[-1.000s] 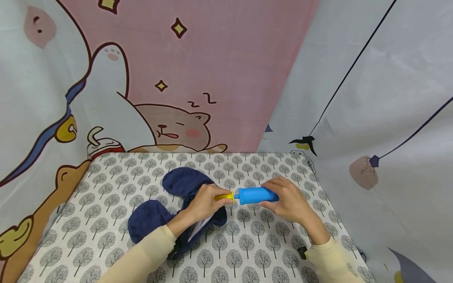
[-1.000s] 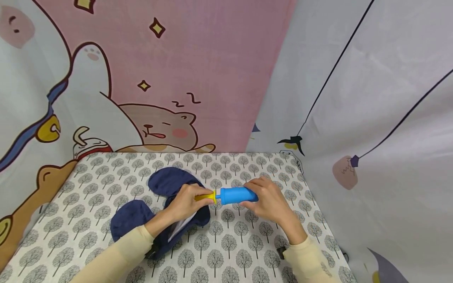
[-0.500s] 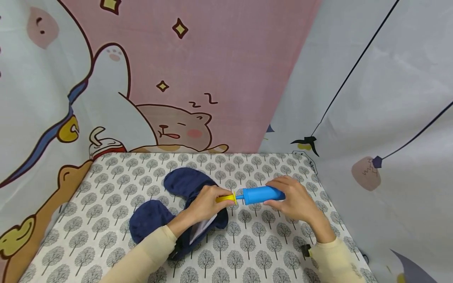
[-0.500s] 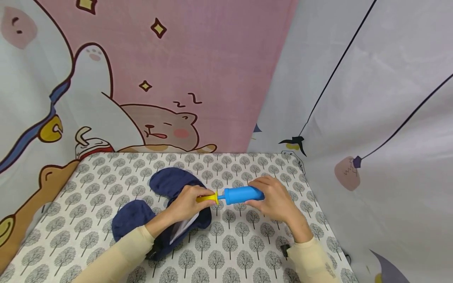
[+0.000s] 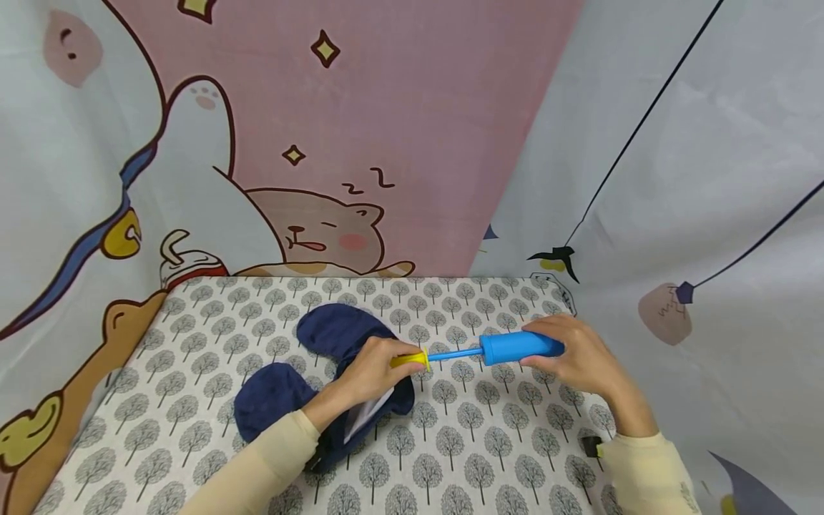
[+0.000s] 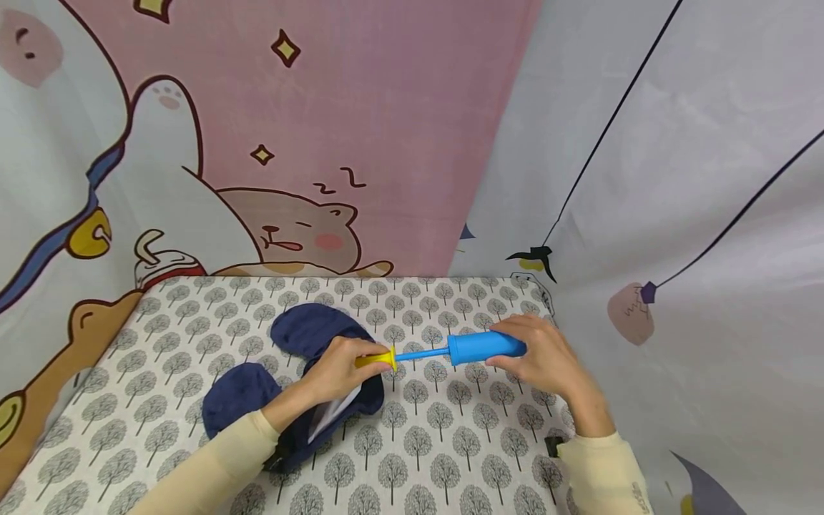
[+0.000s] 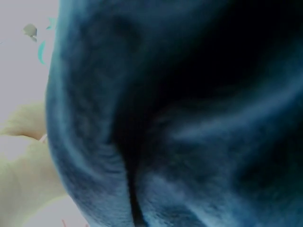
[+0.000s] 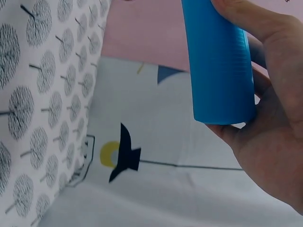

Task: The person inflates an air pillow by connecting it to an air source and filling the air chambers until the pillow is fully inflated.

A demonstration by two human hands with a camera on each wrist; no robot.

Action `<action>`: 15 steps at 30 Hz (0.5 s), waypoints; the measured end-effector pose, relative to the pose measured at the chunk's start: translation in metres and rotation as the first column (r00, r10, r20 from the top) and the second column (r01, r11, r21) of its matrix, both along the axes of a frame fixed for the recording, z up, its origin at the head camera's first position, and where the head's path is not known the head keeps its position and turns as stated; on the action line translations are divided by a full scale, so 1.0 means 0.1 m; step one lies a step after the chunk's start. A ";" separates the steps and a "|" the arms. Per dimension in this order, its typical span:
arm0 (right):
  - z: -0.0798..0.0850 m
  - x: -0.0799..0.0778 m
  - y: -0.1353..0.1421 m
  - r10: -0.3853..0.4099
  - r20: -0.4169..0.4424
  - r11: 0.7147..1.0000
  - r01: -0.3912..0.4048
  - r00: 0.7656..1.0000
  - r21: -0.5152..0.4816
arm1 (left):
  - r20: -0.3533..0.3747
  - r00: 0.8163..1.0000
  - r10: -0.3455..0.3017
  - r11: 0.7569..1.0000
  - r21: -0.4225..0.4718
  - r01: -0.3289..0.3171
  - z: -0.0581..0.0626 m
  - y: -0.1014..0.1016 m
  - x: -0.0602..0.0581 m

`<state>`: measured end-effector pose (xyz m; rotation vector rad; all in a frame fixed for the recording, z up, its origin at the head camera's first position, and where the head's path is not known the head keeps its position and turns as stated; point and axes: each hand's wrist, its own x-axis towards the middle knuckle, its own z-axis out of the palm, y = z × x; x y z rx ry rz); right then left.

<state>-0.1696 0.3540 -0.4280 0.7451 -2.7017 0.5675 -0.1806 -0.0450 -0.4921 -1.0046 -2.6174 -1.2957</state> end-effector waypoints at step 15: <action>0.14 0.08 0.28 -0.100 0.043 0.995 0.100 0.994 0.003 | 0.004 1.000 0.001 1.000 -0.026 -0.001 0.02 -0.02 -0.01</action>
